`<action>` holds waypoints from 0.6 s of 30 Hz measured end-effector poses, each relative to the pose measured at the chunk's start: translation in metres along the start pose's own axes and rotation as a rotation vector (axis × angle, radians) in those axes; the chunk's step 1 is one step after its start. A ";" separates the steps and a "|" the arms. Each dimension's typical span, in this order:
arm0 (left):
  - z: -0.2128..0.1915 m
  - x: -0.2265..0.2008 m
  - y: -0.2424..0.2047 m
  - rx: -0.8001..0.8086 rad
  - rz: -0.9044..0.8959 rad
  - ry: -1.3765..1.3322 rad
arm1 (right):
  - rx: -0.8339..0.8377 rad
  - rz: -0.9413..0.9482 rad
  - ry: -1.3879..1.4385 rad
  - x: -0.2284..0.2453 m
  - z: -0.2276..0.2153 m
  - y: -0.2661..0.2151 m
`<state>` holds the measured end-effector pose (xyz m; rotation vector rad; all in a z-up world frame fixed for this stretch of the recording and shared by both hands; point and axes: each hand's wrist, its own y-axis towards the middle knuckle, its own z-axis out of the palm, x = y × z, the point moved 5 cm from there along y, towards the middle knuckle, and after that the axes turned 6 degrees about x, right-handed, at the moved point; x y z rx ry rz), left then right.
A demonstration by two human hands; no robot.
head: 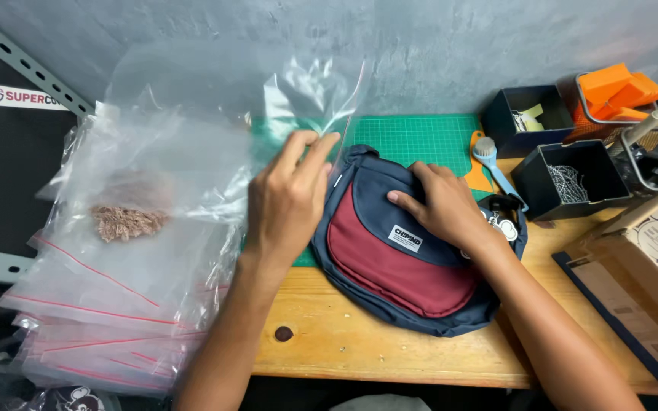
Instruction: The person attaches a small metal clasp to a strap on a blue and maroon bag. They then place a fluffy brown object into a clear plastic bag and seal it. Finally, the person places the bag into a larger clear plastic bag and seals it.
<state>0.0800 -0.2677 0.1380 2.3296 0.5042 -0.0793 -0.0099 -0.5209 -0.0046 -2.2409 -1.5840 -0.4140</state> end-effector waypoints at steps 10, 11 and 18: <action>0.090 0.035 -0.049 0.453 -0.183 -0.126 | 0.023 0.089 0.144 0.007 -0.018 -0.014; 0.089 0.034 -0.050 0.426 -0.164 -0.107 | 0.031 0.126 0.220 0.008 -0.019 -0.017; 0.081 0.035 -0.051 0.291 -0.175 0.021 | 0.135 0.112 0.435 -0.005 -0.025 -0.035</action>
